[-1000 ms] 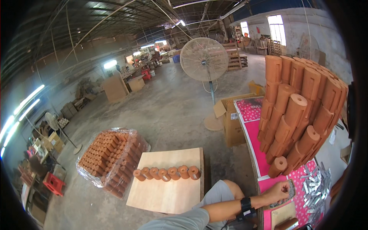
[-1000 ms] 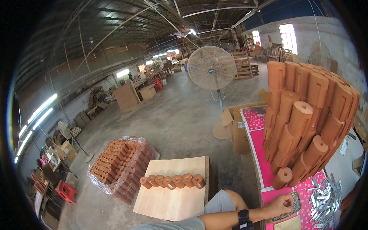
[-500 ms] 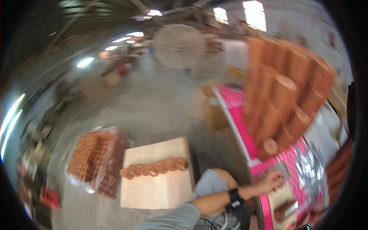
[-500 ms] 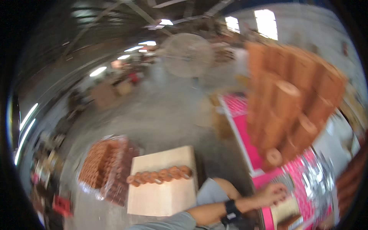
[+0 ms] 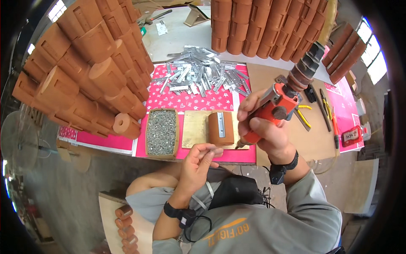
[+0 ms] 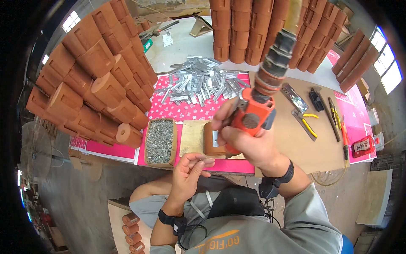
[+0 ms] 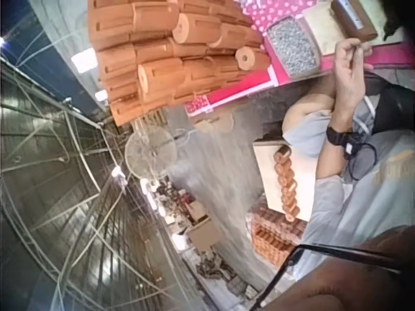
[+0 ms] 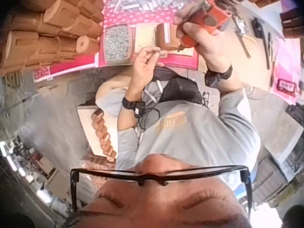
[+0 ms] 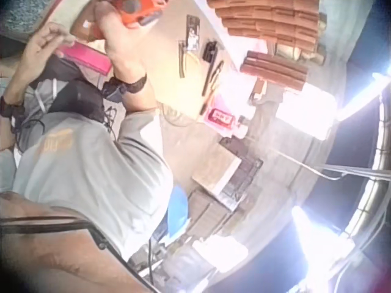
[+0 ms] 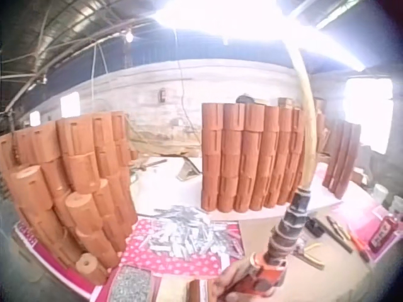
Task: Using a pneumatic screwdriver to attach metal plates to small curved wooden blocks.
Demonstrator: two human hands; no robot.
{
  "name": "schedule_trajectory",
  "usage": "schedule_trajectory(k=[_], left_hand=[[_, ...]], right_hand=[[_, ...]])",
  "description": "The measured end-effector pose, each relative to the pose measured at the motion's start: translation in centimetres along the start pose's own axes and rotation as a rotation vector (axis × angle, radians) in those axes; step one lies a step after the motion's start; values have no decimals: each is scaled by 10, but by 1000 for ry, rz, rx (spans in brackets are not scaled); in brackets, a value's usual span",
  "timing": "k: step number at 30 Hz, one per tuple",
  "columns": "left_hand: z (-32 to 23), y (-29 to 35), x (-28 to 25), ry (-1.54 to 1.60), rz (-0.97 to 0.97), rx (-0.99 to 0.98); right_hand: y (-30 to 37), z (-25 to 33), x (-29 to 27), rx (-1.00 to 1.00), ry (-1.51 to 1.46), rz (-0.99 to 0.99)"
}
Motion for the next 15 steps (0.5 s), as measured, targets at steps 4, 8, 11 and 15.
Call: schedule_trajectory(k=[4, 8, 11, 15], left_hand=[[6, 5, 6, -52, -69, -24], [13, 5, 0, -77, -123, -42], [19, 4, -4, -152, -140, -20], [17, 2, -2, -145, -136, -1]], right_hand=[[0, -9, 11, 14, -81, 44], [-4, -14, 21, 63, -56, 21], [-7, -20, 22, 19, -68, 31], [-8, -24, 23, -9, -38, 22]])
Point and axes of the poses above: each hand's wrist, its own y-axis away from the middle knuckle, its own x-axis out of the palm, z = x × y, the point moved 2 cm from there along -y, towards the middle knuckle, and after that the axes turned 6 degrees about -x, right-handed, at the moved point
